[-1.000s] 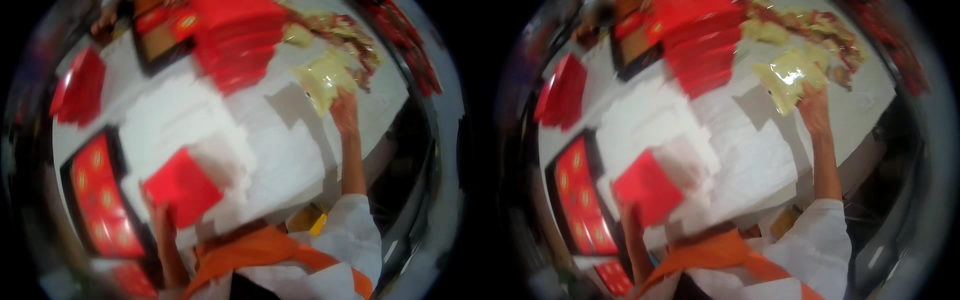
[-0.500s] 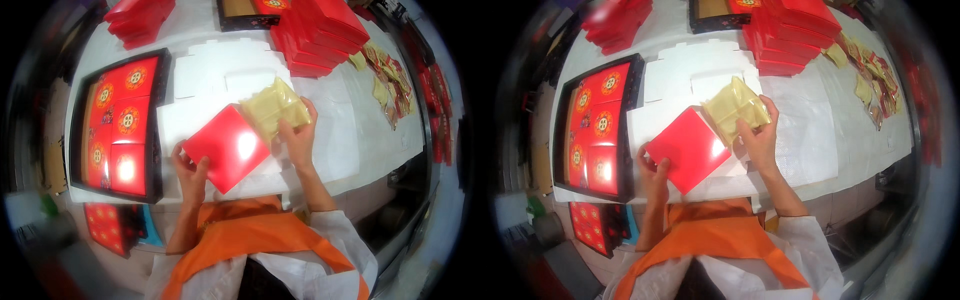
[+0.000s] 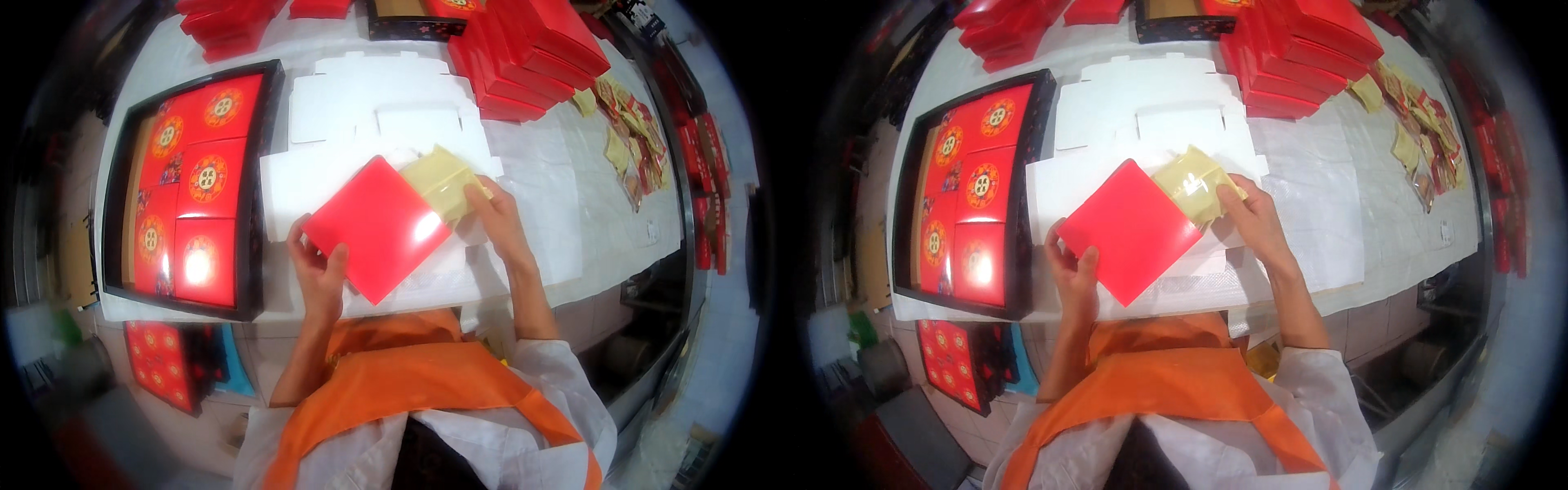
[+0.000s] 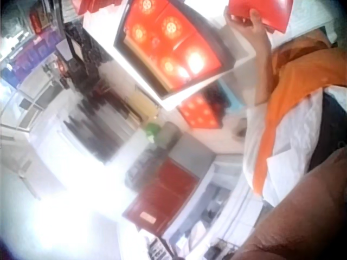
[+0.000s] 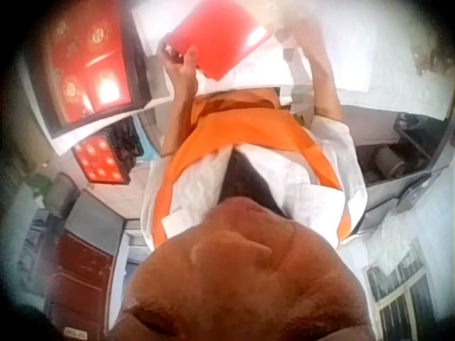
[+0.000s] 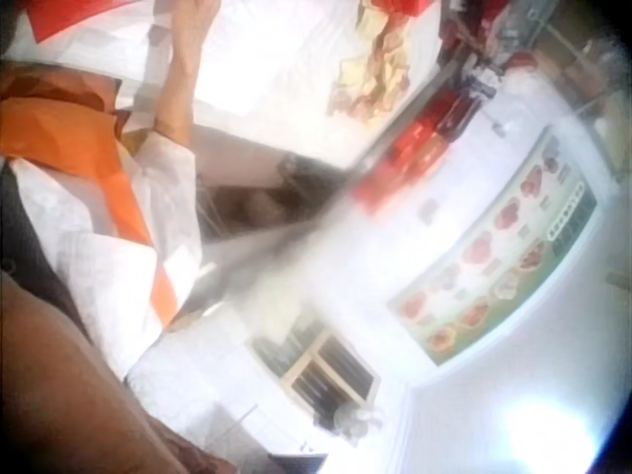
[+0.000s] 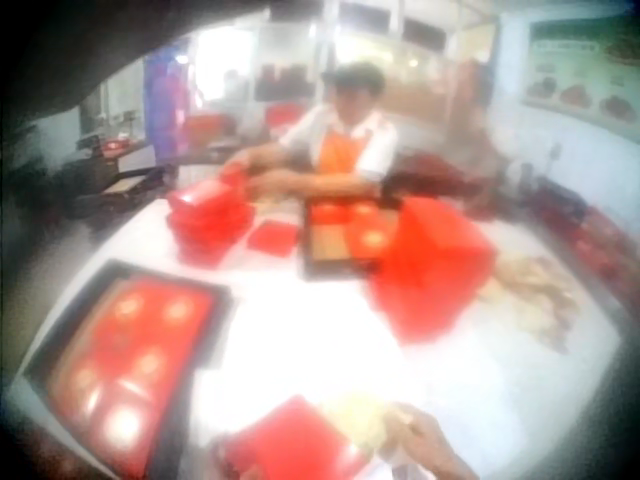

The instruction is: The person assembles small red boxes by folding white cardboard inserts and placing them inside red outer shells. The person repeatedly picks up a white insert, folds it into a rectangular shape, and inserts it into a red box, then places the completed unit into a black tray.

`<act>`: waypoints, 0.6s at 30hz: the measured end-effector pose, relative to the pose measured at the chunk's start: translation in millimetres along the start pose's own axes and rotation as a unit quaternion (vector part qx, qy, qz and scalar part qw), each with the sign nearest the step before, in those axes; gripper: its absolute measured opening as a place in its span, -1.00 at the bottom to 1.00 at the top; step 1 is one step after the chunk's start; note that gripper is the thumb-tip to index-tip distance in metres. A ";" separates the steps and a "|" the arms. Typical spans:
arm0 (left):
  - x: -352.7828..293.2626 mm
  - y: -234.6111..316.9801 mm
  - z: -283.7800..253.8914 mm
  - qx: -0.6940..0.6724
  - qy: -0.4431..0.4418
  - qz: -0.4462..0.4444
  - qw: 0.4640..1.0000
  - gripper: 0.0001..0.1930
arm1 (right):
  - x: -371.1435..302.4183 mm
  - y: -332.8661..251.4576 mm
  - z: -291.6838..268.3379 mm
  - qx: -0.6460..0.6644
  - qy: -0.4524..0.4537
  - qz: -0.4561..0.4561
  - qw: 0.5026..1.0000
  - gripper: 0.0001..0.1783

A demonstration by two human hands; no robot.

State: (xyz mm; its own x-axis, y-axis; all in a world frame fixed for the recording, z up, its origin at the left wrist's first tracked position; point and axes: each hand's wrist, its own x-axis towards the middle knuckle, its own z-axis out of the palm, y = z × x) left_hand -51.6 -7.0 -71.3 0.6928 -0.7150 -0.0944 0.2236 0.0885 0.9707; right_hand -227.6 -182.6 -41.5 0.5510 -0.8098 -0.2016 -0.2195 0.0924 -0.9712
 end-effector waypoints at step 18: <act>-86.2 -27.1 -24.1 0.040 -0.062 0.044 0.996 -0.48 | -49.3 2.3 35.0 0.082 -0.090 -0.069 0.990 -0.77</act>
State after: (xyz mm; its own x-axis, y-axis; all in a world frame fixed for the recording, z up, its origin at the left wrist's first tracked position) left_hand -100.9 69.0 -94.8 0.6169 -0.7869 0.0153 0.1071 0.1032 0.9889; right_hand -227.1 -122.3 -38.3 0.7042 -0.7065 -0.0703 -0.0060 0.0931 -0.9956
